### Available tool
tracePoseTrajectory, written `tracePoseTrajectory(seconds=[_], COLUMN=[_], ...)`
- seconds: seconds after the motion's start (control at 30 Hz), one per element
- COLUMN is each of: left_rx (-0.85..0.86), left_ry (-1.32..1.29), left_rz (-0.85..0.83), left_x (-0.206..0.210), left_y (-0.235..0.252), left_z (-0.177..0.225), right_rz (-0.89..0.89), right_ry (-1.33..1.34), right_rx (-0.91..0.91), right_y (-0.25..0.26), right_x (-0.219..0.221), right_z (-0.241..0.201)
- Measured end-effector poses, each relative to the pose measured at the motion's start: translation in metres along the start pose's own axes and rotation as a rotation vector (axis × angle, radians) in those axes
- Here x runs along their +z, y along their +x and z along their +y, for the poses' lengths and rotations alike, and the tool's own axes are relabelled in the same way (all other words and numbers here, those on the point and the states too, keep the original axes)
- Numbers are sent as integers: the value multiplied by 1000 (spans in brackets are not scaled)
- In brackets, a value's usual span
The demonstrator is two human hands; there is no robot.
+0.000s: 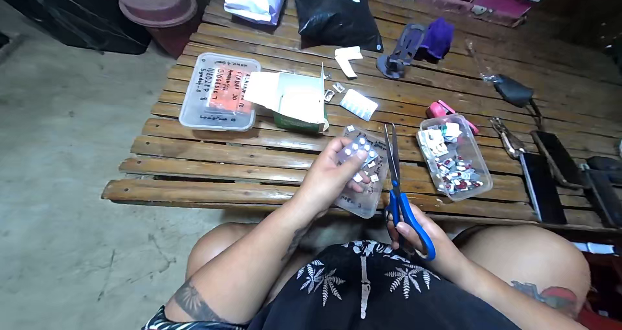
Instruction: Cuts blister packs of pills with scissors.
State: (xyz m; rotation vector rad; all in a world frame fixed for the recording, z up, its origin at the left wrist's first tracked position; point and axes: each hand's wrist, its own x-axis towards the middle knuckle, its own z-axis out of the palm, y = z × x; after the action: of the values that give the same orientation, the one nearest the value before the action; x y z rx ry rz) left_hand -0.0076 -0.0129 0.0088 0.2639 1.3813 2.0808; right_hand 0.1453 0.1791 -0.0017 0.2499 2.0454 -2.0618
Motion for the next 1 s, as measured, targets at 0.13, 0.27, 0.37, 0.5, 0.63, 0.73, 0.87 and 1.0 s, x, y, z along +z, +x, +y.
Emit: tracePoseTrajectory(seconds=[0.13, 0.27, 0.37, 0.5, 0.63, 0.73, 0.87, 1.0], left_rx=[-14, 20, 39, 81, 91, 87, 95, 89], left_ry=[5, -25, -40, -7, 34, 31, 21, 22], left_rz=[-12, 6, 15, -11, -22, -35, -50, -55], left_x=[0, 0, 1, -1, -3, -2, -2, -2], left_y=[-3, -4, -4, -5, -5, -5, -5, -6], left_z=[6, 5, 4, 1, 0, 0, -1, -1], right_rz=[-17, -62, -79, -91, -84, -83, -100, -99], right_ry=[-54, -135, -164, -197, -186, -174, -195, -184], right_rx=[17, 19, 9, -8, -2, 6, -15, -26], right_y=[-1, -2, -2, -1, -1, -1, -1, -1], right_x=[0, 1, 1, 0, 1, 2, 1, 1], right_z=[0, 1, 1, 2, 2, 2, 3, 3])
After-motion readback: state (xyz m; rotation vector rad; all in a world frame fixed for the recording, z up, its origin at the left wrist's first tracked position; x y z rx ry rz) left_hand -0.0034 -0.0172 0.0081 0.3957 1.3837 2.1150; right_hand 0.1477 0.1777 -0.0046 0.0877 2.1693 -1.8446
